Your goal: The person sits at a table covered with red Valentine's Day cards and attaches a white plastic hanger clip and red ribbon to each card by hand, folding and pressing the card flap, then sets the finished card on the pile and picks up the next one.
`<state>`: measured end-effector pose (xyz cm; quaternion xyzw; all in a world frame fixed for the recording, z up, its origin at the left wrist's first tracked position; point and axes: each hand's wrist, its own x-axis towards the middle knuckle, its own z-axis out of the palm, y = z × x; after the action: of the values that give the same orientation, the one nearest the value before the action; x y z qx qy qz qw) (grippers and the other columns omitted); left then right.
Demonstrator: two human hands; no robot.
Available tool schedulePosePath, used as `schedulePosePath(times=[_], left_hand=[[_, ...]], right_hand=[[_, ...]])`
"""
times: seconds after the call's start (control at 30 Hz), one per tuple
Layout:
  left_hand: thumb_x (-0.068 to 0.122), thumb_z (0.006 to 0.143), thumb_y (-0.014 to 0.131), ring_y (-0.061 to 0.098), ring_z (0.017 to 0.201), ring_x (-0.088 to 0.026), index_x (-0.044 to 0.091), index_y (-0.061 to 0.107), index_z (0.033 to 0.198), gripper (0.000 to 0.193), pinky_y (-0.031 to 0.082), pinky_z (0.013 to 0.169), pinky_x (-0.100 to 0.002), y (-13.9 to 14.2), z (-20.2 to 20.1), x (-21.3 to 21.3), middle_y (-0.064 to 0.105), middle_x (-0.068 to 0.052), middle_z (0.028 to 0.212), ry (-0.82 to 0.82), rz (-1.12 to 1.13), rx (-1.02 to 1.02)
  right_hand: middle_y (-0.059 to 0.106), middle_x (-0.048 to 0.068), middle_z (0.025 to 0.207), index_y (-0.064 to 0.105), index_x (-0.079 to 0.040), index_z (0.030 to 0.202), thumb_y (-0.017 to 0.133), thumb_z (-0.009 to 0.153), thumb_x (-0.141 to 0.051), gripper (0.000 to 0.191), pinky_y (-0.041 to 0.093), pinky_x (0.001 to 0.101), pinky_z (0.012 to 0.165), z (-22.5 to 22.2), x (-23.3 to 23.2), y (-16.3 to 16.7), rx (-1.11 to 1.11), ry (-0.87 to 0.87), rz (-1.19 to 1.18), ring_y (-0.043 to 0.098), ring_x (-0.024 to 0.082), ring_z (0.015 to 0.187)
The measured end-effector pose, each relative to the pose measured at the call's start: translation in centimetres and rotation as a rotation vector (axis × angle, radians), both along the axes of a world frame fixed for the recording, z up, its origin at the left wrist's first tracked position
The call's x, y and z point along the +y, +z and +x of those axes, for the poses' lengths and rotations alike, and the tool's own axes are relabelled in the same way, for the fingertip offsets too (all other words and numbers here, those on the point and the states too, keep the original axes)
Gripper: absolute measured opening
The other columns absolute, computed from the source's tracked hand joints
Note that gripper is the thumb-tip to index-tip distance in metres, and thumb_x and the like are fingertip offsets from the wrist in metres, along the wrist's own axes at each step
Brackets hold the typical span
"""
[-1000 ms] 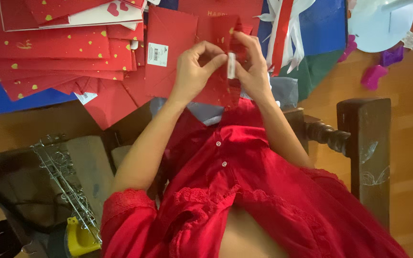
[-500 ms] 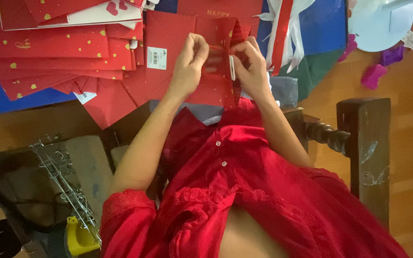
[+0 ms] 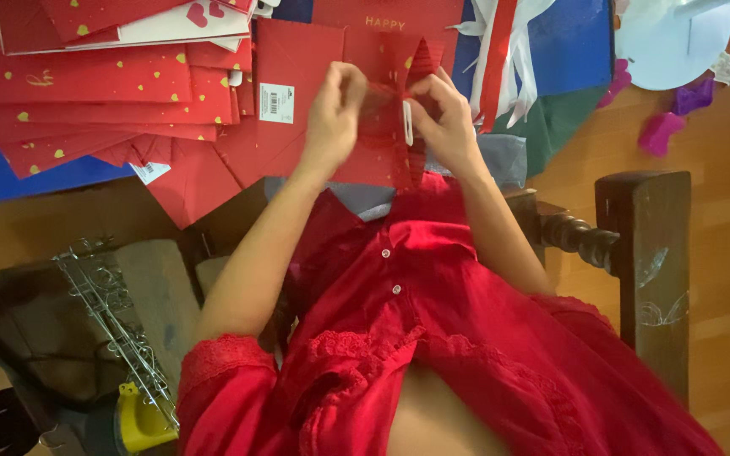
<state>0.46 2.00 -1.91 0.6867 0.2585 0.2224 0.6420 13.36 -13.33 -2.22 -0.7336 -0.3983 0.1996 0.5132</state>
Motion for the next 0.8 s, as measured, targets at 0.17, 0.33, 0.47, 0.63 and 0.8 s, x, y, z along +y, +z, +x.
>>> schedulePosePath(times=[0.17, 0.33, 0.47, 0.63, 0.8], left_hand=[[0.035, 0.101, 0.06, 0.074, 0.104, -0.023, 0.01, 0.058, 0.116, 0.029, 0.06, 0.091, -0.037, 1.2, 0.4, 1.1, 0.077, -0.009, 0.114, 0.044, -0.755, -0.113], [0.027, 0.1, 0.074, 0.07, 0.11, -0.023, 0.005, 0.065, 0.119, 0.03, 0.056, 0.097, -0.039, 2.9, -0.4, -0.4, 0.074, -0.009, 0.115, -0.08, 0.368, -0.089], [0.02, 0.099, 0.074, 0.068, 0.108, -0.023, 0.007, 0.071, 0.109, 0.017, 0.054, 0.096, -0.039, 2.2, -0.6, -0.6, 0.075, -0.008, 0.111, -0.124, 0.597, 0.071], [0.018, 0.103, 0.064, 0.072, 0.109, -0.018, 0.009, 0.066, 0.116, 0.016, 0.056, 0.097, -0.033, 0.4, 0.1, 0.4, 0.075, -0.003, 0.114, -0.071, 0.105, 0.107], [0.021, 0.099, 0.06, 0.07, 0.112, -0.035, 0.005, 0.053, 0.123, 0.03, 0.054, 0.094, -0.042, 0.6, 0.1, 1.3, 0.069, -0.015, 0.122, 0.074, -0.893, -0.174]], right_hand=[[0.053, 0.0, 0.098, 0.061, 0.003, 0.104, 0.068, 0.102, -0.002, 0.009, 0.042, 0.0214, 0.072, 0.0, 0.1, 0.0, 0.15, 0.042, 0.063, 0.052, 0.005, 0.085], [0.06, -0.005, 0.088, 0.06, 0.001, 0.104, 0.066, 0.102, -0.003, 0.007, 0.043, 0.0195, 0.067, 0.0, 0.3, 0.0, 0.269, 0.039, 0.035, 0.052, 0.001, 0.08], [0.06, -0.005, 0.086, 0.063, 0.0, 0.103, 0.066, 0.103, -0.004, 0.006, 0.043, 0.0195, 0.064, -0.1, 0.4, 0.1, 0.295, 0.028, 0.035, 0.053, 0.0, 0.077], [0.06, -0.004, 0.089, 0.064, 0.001, 0.105, 0.068, 0.103, -0.005, 0.008, 0.041, 0.0202, 0.066, -0.1, 0.6, 0.3, 0.2, 0.01, 0.035, 0.051, 0.001, 0.08], [0.065, -0.004, 0.096, 0.062, 0.0, 0.108, 0.067, 0.104, -0.005, 0.009, 0.048, 0.0194, 0.074, -0.1, 0.5, 0.4, 0.351, 0.05, 0.107, 0.058, 0.001, 0.088]])
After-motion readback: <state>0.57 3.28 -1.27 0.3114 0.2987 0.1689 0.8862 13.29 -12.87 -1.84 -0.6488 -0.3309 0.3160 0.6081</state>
